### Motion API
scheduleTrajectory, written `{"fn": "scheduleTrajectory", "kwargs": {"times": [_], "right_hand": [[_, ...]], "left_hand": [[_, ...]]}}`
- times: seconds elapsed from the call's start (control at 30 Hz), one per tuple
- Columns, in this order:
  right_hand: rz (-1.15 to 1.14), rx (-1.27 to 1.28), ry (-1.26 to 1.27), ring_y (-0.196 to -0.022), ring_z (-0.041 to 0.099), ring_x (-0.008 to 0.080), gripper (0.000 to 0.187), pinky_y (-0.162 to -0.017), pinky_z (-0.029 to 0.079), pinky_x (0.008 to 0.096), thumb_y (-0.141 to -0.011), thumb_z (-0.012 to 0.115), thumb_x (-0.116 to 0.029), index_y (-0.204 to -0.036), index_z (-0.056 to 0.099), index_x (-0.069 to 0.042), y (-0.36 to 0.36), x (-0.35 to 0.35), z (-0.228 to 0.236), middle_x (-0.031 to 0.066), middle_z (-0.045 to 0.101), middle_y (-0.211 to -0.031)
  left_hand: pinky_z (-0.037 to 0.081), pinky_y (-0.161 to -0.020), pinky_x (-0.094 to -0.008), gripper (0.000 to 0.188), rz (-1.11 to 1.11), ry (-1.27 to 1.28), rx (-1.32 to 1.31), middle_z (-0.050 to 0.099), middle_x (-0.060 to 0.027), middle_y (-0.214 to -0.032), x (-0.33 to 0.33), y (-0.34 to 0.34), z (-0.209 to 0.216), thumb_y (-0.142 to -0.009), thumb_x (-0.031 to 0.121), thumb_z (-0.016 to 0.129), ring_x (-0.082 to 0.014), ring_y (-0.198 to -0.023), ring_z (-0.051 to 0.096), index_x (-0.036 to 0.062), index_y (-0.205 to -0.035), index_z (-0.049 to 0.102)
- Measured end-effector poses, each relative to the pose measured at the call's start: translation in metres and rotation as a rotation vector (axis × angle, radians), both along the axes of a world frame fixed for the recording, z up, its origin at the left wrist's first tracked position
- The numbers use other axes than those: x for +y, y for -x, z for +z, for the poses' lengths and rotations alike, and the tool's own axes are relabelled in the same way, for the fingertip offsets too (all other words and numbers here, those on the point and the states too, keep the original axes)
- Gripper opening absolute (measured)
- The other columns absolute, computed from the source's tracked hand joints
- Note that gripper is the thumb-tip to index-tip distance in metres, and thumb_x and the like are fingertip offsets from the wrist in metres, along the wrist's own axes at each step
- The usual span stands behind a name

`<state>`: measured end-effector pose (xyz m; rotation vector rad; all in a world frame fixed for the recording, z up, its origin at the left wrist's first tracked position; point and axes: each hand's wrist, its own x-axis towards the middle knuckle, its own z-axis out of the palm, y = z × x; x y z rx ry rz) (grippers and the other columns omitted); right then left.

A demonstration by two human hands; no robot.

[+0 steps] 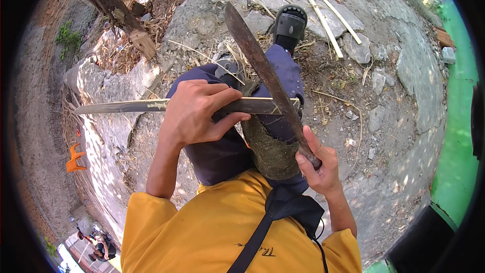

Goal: The person uses a large knife to scrape and smooth thin bamboo strips placed over their leg, then holds and checks the length of a finished strip.

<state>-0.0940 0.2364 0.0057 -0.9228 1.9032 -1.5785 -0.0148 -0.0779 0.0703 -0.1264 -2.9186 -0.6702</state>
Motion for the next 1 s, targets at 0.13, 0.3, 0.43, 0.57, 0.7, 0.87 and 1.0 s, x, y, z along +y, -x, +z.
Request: {"fn": "scheduleTrajectory", "kwargs": {"times": [0.13,0.3,0.43,0.57,0.7,0.87,1.0], "right_hand": [[-0.021,-0.096,0.016,-0.057,0.041,0.0102,0.065,-0.055,0.036,0.0273,-0.09,0.07,0.001,-0.154,0.055,-0.004,0.001,-0.013,0.004,0.0066,0.062,-0.076],[0.022,-0.151,-0.065,-0.058,0.038,0.0081,0.067,-0.055,0.035,0.0261,-0.092,0.068,0.001,-0.157,0.051,-0.007,0.014,-0.03,0.039,0.0058,0.058,-0.073],[0.074,-0.059,-0.187,-0.059,0.038,0.0085,0.07,-0.056,0.037,0.0268,-0.094,0.067,0.001,-0.16,0.049,-0.014,0.022,-0.044,0.065,0.0056,0.055,-0.069],[0.091,-0.129,-0.202,-0.059,0.038,0.0084,0.071,-0.056,0.038,0.0272,-0.094,0.067,0.0,-0.16,0.048,-0.015,0.026,-0.047,0.068,0.0066,0.057,-0.071],[0.077,-0.199,-0.205,-0.061,0.039,0.0072,0.07,-0.057,0.039,0.0266,-0.094,0.067,0.0,-0.16,0.048,-0.014,0.025,-0.044,0.066,0.0073,0.061,-0.074],[0.097,-0.129,-0.133,-0.063,0.043,0.0081,0.069,-0.06,0.041,0.026,-0.094,0.068,-0.001,-0.16,0.048,-0.012,0.019,-0.036,0.059,0.0108,0.071,-0.085],[0.091,-0.17,-0.21,-0.065,0.051,0.0097,0.069,-0.064,0.045,0.0265,-0.093,0.068,-0.001,-0.159,0.048,-0.009,0.014,-0.029,0.064,0.0179,0.076,-0.112]], "left_hand": [[0.051,-0.063,-0.04,0.031,0.016,-0.005,-0.024,0.071,-0.0065,-0.08,0.003,0.0,0.004,-0.083,0.036,0.084,-0.0307,-0.069,0.067,0.0101,-0.097,0.075],[0.051,-0.064,-0.0395,0.03,-0.001,-0.022,0.029,0.069,-0.0059,-0.081,0.005,-0.002,-0.003,-0.083,0.036,0.084,-0.0298,-0.071,0.067,0.0108,-0.096,0.073],[0.051,-0.065,-0.039,0.031,0.014,0.022,0.02,0.065,-0.0048,-0.077,0.004,-0.003,-0.002,-0.084,0.036,0.084,-0.0293,-0.07,0.066,0.0113,-0.095,0.071],[0.051,-0.065,-0.0386,0.031,0.013,0.046,0.005,0.065,-0.0046,-0.076,0.004,-0.004,-0.002,-0.084,0.037,0.084,-0.0292,-0.069,0.065,0.0114,-0.095,0.07],[0.051,-0.065,-0.0367,0.034,0.017,0.041,0.007,0.07,-0.0041,-0.081,0.005,-0.003,-0.001,-0.08,0.038,0.087,-0.027,-0.069,0.067,0.0108,-0.095,0.072],[0.05,-0.065,-0.0349,0.037,0.015,0.047,0.006,0.075,-0.0038,-0.086,0.006,-0.004,-0.001,-0.076,0.04,0.09,-0.0244,-0.07,0.069,0.0109,-0.093,0.073],[0.049,-0.063,-0.0353,0.038,0.038,0.03,0.019,0.076,-0.0024,-0.084,0.012,-0.004,0.001,-0.076,0.043,0.089,-0.0246,-0.068,0.068,0.0112,-0.088,0.073]]}}
